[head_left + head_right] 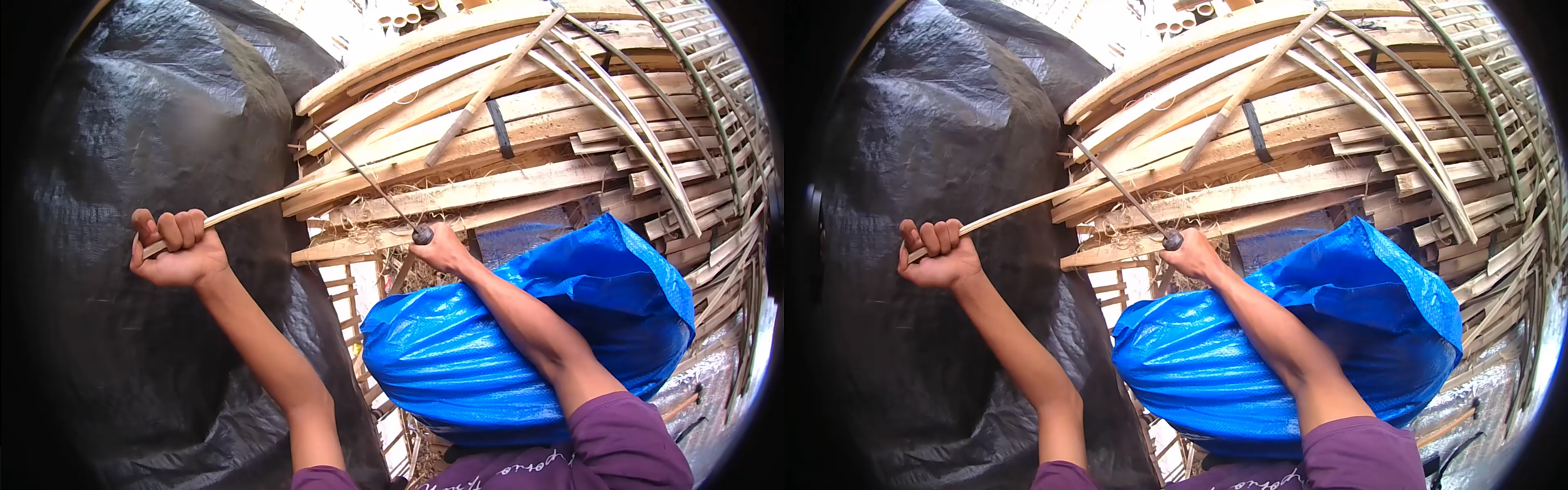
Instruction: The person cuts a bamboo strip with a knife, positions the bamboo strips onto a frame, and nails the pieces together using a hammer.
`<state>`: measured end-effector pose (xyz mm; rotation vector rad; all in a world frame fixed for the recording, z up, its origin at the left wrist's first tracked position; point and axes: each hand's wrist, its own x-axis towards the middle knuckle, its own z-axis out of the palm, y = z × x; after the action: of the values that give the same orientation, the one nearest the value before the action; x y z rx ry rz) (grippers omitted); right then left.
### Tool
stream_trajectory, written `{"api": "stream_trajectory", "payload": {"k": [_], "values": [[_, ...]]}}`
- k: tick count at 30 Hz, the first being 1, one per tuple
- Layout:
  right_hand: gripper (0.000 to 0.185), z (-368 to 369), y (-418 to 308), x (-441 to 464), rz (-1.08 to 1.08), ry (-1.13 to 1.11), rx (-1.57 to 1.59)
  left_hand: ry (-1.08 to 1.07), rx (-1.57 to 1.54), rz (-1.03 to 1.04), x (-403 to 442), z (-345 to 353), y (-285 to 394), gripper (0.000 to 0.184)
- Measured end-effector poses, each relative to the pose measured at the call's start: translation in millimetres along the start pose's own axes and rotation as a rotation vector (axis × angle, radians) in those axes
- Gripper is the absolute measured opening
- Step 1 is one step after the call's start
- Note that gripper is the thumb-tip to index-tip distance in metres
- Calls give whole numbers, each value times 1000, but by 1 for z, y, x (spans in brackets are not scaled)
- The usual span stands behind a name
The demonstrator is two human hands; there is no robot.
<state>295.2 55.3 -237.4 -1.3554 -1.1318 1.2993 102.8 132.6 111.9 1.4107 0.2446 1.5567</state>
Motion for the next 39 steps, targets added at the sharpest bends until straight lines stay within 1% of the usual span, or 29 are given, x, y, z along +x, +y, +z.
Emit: {"api": "stream_trajectory", "payload": {"k": [1,2,3,4,5,7,9,11,13,15,16,17,19,20,21,23,29,31,32,34,36,39], "values": [[31,-4,-1,-2,37,-4,-50,9,5,-6,1,-5,0,19],[30,0,14,1,103,36,36,-2,1,4,2,-9,0,19],[31,-3,20,-3,204,112,28,-21,-7,15,4,-6,-1,20],[31,-10,25,-4,219,89,-33,-64,-45,-38,4,0,0,17],[31,-16,28,-2,229,73,-92,-77,-51,-44,7,4,-2,17],[31,-14,21,-2,213,77,-48,-20,19,-11,11,10,-4,18],[30,-13,6,-11,190,68,21,-17,19,3,14,5,-4,21],[30,-8,6,-12,97,80,94,-44,-12,-13,11,-2,-2,21],[26,-9,8,-9,5,-24,20,-43,-38,-3,6,-3,-3,21],[27,-4,11,-8,17,18,-66,-31,-26,-4,0,-9,-1,20],[31,-7,6,-8,87,2,-99,-39,-25,2,0,-10,0,20],[31,-7,14,-6,82,3,-95,-44,-21,4,0,-11,0,20],[30,-11,20,-9,274,175,-25,12,-24,4,-3,-8,2,18],[37,-17,24,-9,320,156,-118,62,25,14,-3,-5,3,18],[37,-18,24,-5,314,164,-115,52,22,17,-1,-1,0,18],[40,-13,31,-5,374,174,-141,17,-16,18,-4,2,-2,19],[36,-10,46,0,268,167,-57,18,-17,20,-22,17,-3,21],[39,-12,48,3,338,68,-77,-16,-13,13,-28,14,0,23],[39,-12,49,4,349,98,-107,-13,-4,18,-31,13,1,24],[39,-11,49,5,344,93,-116,-7,5,30,-37,12,2,24],[40,-9,53,7,344,87,-105,-20,-55,43,-41,12,0,24],[40,-10,56,9,322,98,-129,2,-35,46,-46,16,-1,25]]}}
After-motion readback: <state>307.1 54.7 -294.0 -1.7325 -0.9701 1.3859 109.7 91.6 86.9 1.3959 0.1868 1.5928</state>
